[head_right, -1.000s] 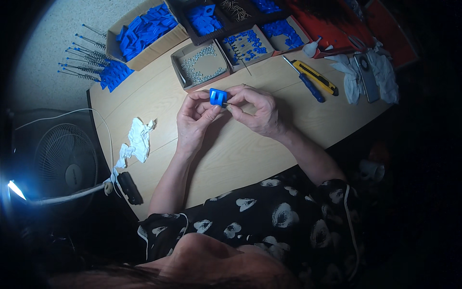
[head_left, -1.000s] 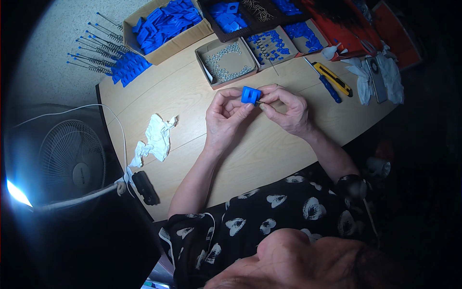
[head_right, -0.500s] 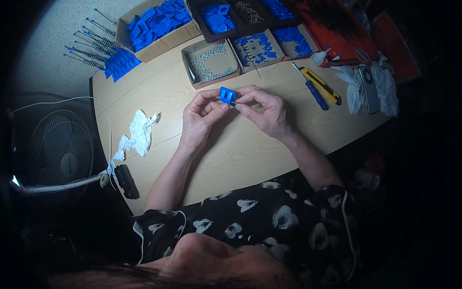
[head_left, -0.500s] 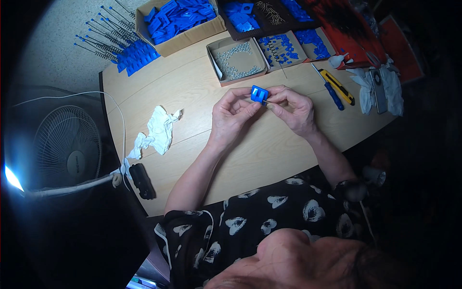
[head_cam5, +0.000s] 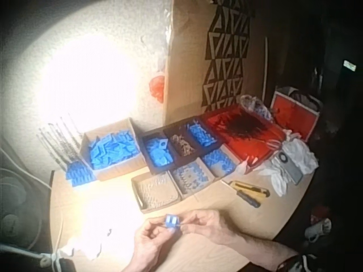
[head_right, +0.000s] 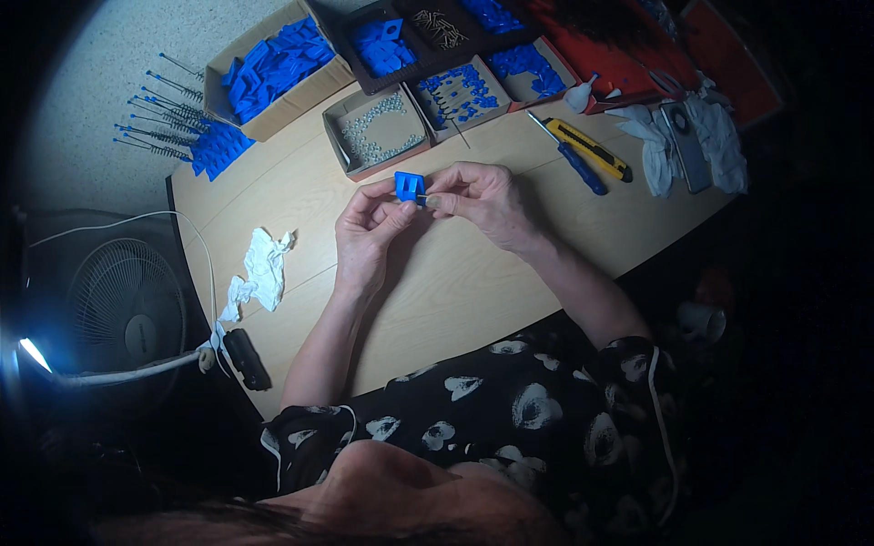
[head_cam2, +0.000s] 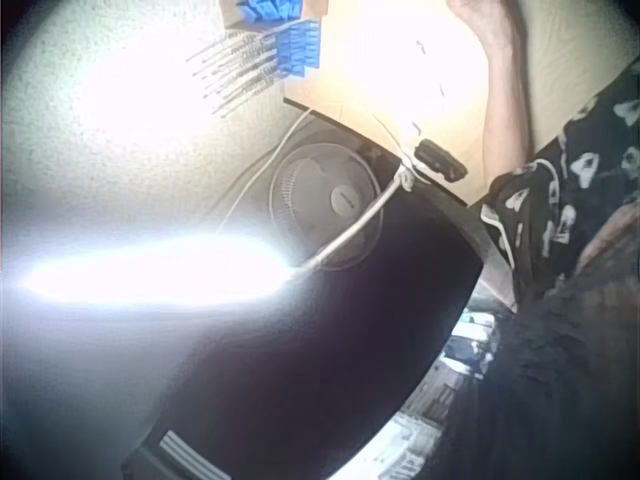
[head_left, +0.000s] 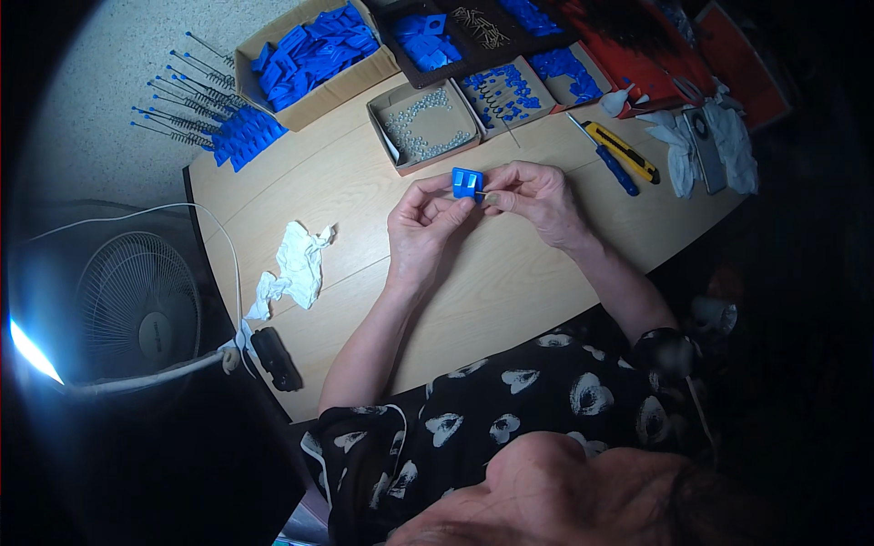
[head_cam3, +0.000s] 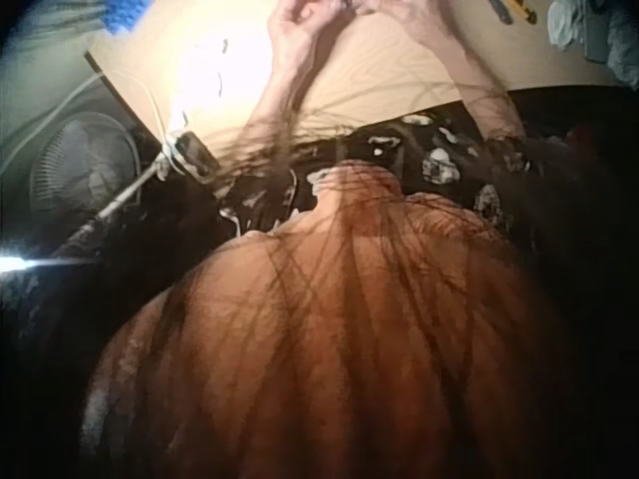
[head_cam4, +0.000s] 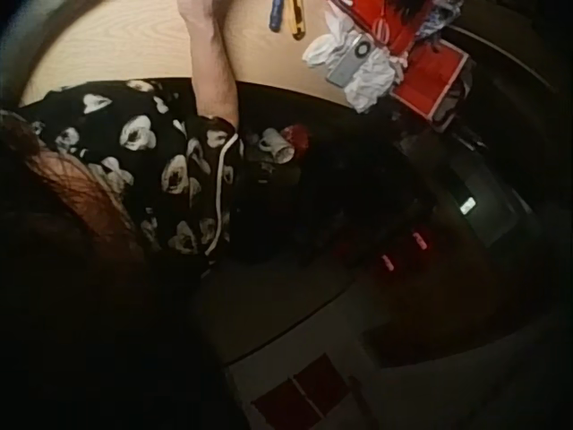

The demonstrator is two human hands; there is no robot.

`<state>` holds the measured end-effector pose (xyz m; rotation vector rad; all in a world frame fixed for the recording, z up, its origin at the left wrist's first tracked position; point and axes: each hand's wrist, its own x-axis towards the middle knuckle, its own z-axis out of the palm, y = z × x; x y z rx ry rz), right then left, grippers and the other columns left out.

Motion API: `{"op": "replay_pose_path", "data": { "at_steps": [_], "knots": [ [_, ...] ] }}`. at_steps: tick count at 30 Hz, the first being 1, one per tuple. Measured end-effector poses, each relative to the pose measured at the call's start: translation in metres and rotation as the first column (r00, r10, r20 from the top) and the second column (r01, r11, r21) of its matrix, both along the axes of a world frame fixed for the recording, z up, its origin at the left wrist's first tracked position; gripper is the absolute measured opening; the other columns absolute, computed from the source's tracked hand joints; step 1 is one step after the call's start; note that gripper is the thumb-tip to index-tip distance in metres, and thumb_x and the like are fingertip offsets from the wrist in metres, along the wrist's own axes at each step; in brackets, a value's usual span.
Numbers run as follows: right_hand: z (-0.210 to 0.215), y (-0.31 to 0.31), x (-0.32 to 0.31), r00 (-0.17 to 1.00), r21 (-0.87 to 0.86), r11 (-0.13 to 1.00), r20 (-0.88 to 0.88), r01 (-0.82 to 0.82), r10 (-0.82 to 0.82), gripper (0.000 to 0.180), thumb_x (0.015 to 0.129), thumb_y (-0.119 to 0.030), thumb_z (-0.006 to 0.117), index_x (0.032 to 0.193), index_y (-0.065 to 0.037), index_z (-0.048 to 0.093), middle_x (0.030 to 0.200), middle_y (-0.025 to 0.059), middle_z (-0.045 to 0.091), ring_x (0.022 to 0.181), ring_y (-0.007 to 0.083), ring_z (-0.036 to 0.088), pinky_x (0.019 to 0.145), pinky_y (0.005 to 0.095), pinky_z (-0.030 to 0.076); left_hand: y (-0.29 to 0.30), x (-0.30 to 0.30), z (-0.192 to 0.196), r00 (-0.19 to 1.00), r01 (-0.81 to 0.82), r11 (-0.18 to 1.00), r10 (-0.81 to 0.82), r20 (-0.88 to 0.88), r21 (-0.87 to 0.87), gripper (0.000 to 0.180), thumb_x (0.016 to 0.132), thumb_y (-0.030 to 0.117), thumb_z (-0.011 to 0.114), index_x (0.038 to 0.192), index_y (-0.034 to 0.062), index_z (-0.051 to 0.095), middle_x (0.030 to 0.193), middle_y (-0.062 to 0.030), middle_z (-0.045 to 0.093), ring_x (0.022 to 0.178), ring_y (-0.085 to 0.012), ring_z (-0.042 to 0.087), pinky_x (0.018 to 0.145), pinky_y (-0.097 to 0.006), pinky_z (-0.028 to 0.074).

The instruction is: The person applies glue to a plastic piece with a bottle, wipes it with a paper towel, fits a spring and metal pin into the plastic components, and fastens the assembled part with a screwdriver.

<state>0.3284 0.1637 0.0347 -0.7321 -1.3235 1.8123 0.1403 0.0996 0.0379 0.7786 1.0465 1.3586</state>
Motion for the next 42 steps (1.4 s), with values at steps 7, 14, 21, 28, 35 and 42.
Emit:
{"op": "replay_pose_path", "data": {
  "at_steps": [7,14,21,28,35,42],
  "knots": [
    [-0.002,-0.001,-0.003,1.000,-0.059,0.998,0.015,-0.011,0.012,0.011,0.092,-0.006,0.065,0.097,0.003,0.062,0.091,0.0090,0.067,0.081,0.0131,0.067,0.076,0.0269,0.057,-0.004,0.008,0.009,0.998,-0.038,0.999,0.038,-0.056,0.009,0.036,0.086,-0.004,0.071,0.119,-0.0012,0.057,0.103,-0.0097,0.068,0.087,-0.0108,0.066,0.080,-0.025,0.056],
    [-0.002,0.001,-0.002,1.000,-0.076,0.997,0.005,-0.006,0.006,0.011,0.093,-0.009,0.064,0.098,0.001,0.062,0.092,0.0069,0.067,0.088,0.0102,0.063,0.083,0.0248,0.051,-0.005,0.009,0.013,0.999,-0.034,0.995,0.036,-0.023,0.093,0.036,0.085,-0.006,0.070,0.118,-0.0026,0.057,0.101,-0.0115,0.069,0.089,-0.0123,0.068,0.080,-0.023,0.056],
    [-0.009,0.003,0.004,0.997,-0.077,0.997,-0.070,0.019,-0.025,0.014,0.093,-0.011,0.064,0.100,0.000,0.061,0.093,0.0077,0.068,0.087,0.0123,0.066,0.082,0.0270,0.052,-0.001,-0.007,0.021,0.961,-0.036,0.995,0.061,-0.269,0.095,0.024,0.093,0.006,0.066,0.114,-0.0049,0.064,0.096,-0.0086,0.069,0.082,-0.0137,0.068,0.072,-0.024,0.054],
    [-0.009,0.001,0.004,0.995,-0.132,0.989,-0.071,0.062,-0.071,0.018,0.093,-0.014,0.065,0.101,0.001,0.060,0.094,0.0082,0.068,0.087,0.0139,0.066,0.085,0.0293,0.053,0.056,-0.026,0.040,0.310,0.166,0.917,0.300,-0.902,0.362,0.019,0.082,0.004,0.069,0.100,0.0019,0.073,0.083,-0.0163,0.067,0.067,-0.0304,0.066,0.065,-0.034,0.053],
    [-0.017,0.002,-0.011,0.992,-0.155,0.987,-0.112,0.033,-0.051,0.019,0.092,-0.013,0.065,0.098,0.004,0.061,0.095,0.0104,0.068,0.086,0.0140,0.066,0.079,0.0264,0.054,0.135,-0.037,0.008,0.153,0.285,0.898,0.302,-0.941,0.334,0.021,0.079,0.009,0.066,0.098,0.0041,0.074,0.090,-0.0211,0.070,0.085,-0.0382,0.069,0.077,-0.043,0.054],
    [-0.013,0.000,-0.008,0.999,-0.092,0.995,0.002,0.044,-0.044,0.014,0.089,-0.010,0.066,0.096,0.002,0.065,0.087,0.0077,0.068,0.079,0.0118,0.065,0.077,0.0263,0.053,0.158,-0.039,-0.022,0.015,0.058,0.994,0.097,-0.995,0.097,0.021,0.083,0.022,0.064,0.094,0.0085,0.075,0.086,-0.0190,0.071,0.081,-0.0353,0.070,0.073,-0.046,0.054]
  ]
}}
